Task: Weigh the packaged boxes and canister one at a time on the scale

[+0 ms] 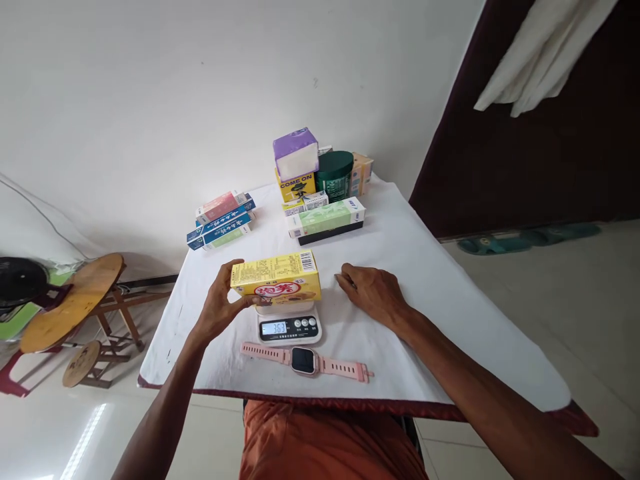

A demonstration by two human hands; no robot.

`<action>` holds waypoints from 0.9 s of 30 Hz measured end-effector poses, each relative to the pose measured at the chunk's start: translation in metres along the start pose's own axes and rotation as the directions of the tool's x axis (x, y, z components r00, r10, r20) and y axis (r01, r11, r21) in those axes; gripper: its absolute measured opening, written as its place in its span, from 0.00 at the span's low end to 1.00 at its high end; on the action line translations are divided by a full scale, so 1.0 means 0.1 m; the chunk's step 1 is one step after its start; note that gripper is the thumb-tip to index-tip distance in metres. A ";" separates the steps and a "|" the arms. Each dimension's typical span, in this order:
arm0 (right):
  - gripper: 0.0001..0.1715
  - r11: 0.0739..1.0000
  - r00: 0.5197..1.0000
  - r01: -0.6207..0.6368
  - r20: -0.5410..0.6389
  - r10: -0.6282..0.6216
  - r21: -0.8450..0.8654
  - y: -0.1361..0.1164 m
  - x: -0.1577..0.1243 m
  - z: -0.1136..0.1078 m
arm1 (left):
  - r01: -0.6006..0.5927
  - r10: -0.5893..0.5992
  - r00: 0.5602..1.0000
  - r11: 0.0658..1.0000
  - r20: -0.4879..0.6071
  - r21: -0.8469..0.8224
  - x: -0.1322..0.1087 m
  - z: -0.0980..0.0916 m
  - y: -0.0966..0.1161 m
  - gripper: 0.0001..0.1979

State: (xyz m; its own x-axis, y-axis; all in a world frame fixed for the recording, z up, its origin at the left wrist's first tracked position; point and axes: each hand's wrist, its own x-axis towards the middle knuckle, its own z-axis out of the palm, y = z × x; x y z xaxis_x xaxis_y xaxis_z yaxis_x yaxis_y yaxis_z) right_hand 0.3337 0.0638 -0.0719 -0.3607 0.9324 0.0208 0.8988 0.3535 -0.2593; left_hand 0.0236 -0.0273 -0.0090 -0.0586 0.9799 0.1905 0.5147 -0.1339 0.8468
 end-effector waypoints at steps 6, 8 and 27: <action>0.17 0.998 0.996 0.051 -0.082 -0.047 0.048 0.06 0.01 0.10 | -0.058 0.060 0.998 0.988 -0.014 0.144 0.00 -0.04 0.08 0.30; 0.17 0.997 0.994 0.057 -0.095 -0.052 0.052 0.08 0.01 0.13 | -0.053 0.055 0.998 0.985 -0.007 0.167 -0.02 -0.04 0.07 0.21; 0.18 0.994 0.977 0.086 -0.202 -0.071 0.068 0.12 0.02 0.21 | -0.031 0.040 0.892 0.999 -0.450 0.027 1.75 -1.25 -0.62 0.30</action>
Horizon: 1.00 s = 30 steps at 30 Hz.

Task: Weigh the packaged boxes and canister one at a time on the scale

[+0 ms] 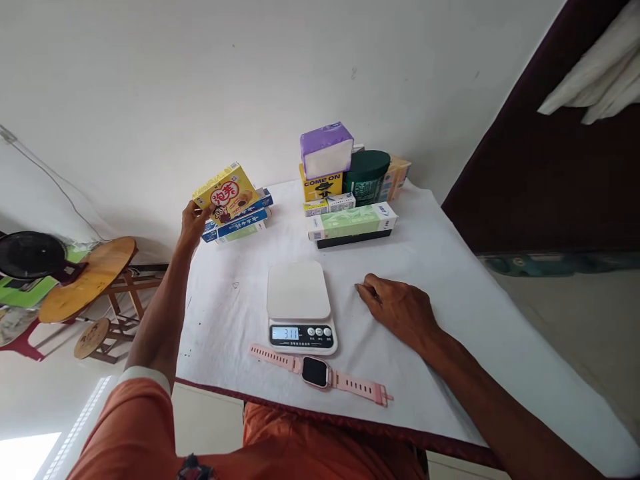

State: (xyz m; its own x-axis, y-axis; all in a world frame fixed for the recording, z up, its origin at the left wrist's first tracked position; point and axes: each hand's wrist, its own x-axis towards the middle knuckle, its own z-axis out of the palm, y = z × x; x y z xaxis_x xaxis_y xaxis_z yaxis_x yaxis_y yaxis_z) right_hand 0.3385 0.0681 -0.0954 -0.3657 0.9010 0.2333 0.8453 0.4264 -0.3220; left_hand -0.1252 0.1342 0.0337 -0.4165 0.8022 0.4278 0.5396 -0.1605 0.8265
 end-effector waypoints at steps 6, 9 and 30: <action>0.20 1.000 1.000 -0.003 0.019 0.003 -0.004 0.01 0.00 0.01 | 0.031 -0.041 0.984 0.998 0.175 0.062 -0.42 -0.07 -0.22 0.31; 0.20 1.000 0.999 -0.009 0.032 0.009 -0.012 -0.01 0.01 0.00 | 0.084 -0.109 0.987 0.976 0.115 0.200 -0.59 -0.21 -0.35 0.32; 0.18 0.993 0.981 -0.088 0.165 0.100 -0.081 -0.11 0.05 -0.14 | -0.302 0.403 0.909 0.808 -0.101 0.505 -0.76 0.20 0.36 0.38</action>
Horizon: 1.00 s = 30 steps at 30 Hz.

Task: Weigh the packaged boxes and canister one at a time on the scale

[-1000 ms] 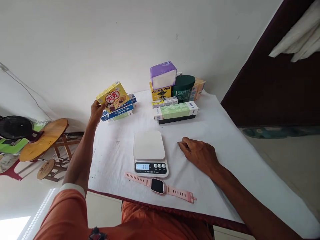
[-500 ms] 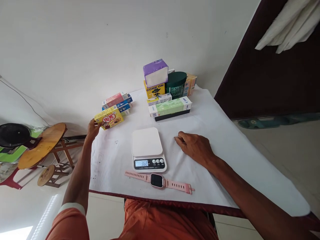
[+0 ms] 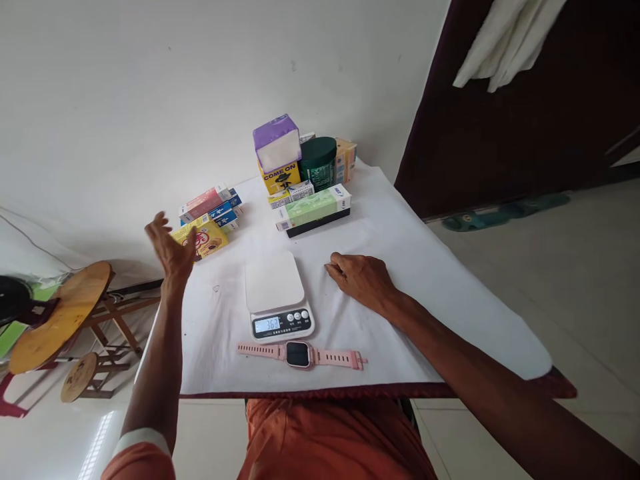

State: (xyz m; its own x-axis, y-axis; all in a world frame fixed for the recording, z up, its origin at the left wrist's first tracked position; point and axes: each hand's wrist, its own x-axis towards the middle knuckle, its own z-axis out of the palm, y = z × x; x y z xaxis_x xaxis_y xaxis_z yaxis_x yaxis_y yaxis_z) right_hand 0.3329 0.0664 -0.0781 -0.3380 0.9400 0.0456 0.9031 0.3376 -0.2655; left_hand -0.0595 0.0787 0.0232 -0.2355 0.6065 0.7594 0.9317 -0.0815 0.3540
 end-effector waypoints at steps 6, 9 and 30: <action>0.17 1.000 0.999 0.014 0.029 -0.014 0.001 -0.01 0.00 -0.05 | -0.343 0.416 0.815 0.907 0.402 -0.243 -0.02 0.82 1.12 0.26; 0.17 1.000 0.999 0.016 0.028 -0.016 0.003 0.00 0.00 -0.05 | -0.367 0.414 0.703 0.908 0.579 -0.205 -0.11 1.23 1.39 0.29; 0.17 1.000 0.999 0.010 0.051 -0.010 -0.001 0.01 0.00 -0.04 | -0.207 0.327 0.660 0.944 0.676 -0.256 -0.31 0.41 1.35 0.28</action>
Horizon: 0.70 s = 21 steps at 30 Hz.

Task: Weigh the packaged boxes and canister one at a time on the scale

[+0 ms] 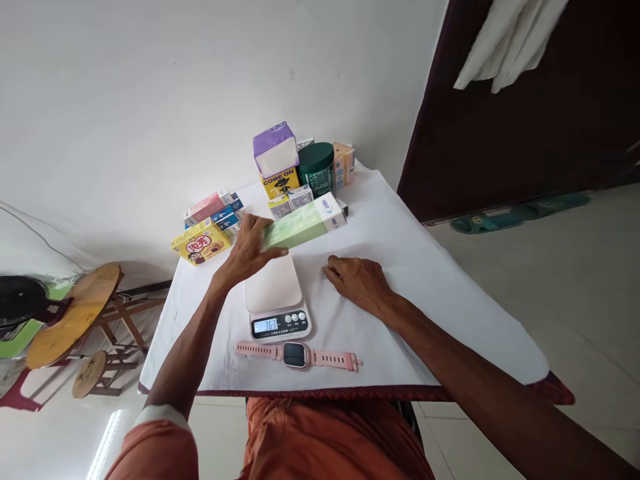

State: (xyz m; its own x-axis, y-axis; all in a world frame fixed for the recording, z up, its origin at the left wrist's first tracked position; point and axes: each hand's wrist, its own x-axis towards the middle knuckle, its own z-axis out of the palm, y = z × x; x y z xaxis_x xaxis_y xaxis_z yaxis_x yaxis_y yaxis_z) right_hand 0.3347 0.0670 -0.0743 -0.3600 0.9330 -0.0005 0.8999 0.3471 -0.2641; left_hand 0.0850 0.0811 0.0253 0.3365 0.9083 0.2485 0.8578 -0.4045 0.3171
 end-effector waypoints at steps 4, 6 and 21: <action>0.17 1.000 1.000 0.015 0.009 -0.015 -0.001 -0.01 -0.01 -0.01 | 0.073 -0.073 0.995 0.997 0.068 0.004 -0.61 -0.17 -0.08 0.27; 0.16 1.000 1.000 0.015 0.003 -0.015 -0.005 -0.02 -0.02 -0.02 | 0.122 -0.122 0.987 0.992 0.104 0.006 -0.83 -0.16 -0.11 0.26; 0.17 0.998 0.992 0.053 -0.113 -0.048 0.040 0.02 -0.01 0.10 | 0.135 -0.140 0.984 0.990 0.113 0.049 -1.00 0.01 -0.06 0.25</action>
State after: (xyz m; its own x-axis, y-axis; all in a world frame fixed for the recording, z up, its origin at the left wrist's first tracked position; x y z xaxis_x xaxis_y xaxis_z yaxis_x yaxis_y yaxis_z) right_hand 0.3347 0.0660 -0.0844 -0.3730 0.9199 0.1210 0.8690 0.3920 -0.3018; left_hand 0.0467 -0.0073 -0.0025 0.2549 0.9622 0.0961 0.9133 -0.2722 0.3029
